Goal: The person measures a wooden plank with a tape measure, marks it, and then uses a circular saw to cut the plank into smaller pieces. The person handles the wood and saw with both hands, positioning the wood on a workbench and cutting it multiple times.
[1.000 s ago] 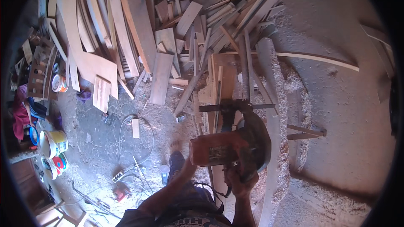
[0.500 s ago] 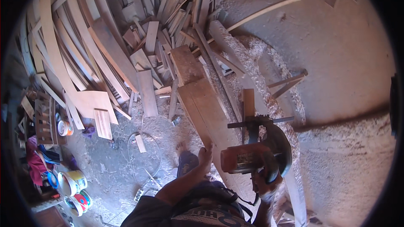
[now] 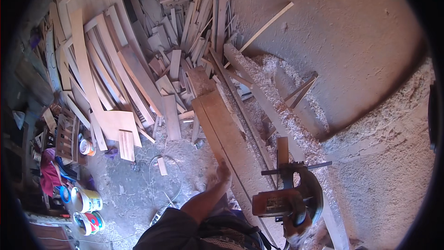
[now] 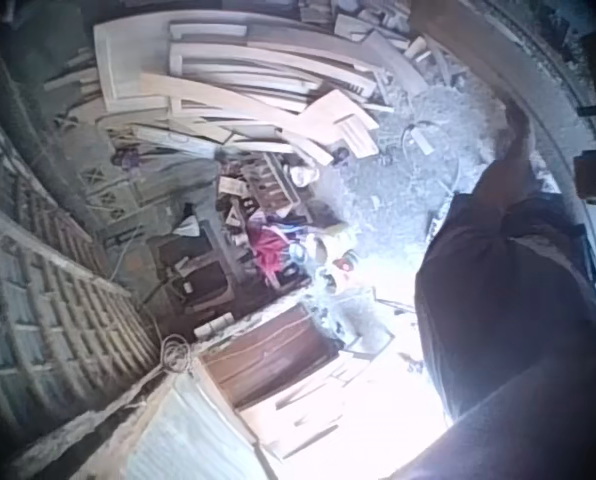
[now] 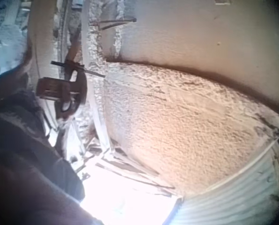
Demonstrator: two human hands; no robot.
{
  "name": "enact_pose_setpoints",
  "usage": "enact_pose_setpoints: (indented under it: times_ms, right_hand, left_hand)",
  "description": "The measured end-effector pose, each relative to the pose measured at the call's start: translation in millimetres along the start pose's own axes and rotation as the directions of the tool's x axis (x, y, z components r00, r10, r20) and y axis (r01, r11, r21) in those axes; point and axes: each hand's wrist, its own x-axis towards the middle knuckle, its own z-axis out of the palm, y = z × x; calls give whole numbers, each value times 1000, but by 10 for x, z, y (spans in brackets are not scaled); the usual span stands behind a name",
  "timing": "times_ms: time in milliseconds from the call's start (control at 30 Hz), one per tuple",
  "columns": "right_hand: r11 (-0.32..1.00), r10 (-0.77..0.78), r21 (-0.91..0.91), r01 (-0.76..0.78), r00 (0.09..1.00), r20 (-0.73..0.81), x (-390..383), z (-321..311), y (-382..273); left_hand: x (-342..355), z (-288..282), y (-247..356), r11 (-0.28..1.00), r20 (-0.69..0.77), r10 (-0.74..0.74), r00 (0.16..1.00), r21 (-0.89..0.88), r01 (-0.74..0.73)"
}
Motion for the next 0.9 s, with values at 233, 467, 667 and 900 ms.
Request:
enact_pose_setpoints:
  times_ms: [233, 467, 667, 900]
  right_hand:
    - [990, -79, -109, 93, 989, 126, -99, -50, 117]
    - [962, 43, -270, 38, 957, 286, 6, 92, 13]
    - [953, -44, -273, 132, 951, 307, -33, 225, -154]
    - [964, -6, -259, 67, 973, 229, -81, 61, -219]
  left_hand:
    - [217, -275, -156, 947, 53, -165, 985, -272, 173]
    - [71, -234, -71, 958, 59, -107, 992, -259, 119]
    - [479, -705, -236, 891, 85, -222, 971, -388, 238]
    - [656, -1234, 159, 862, 101, -123, 987, -483, 157]
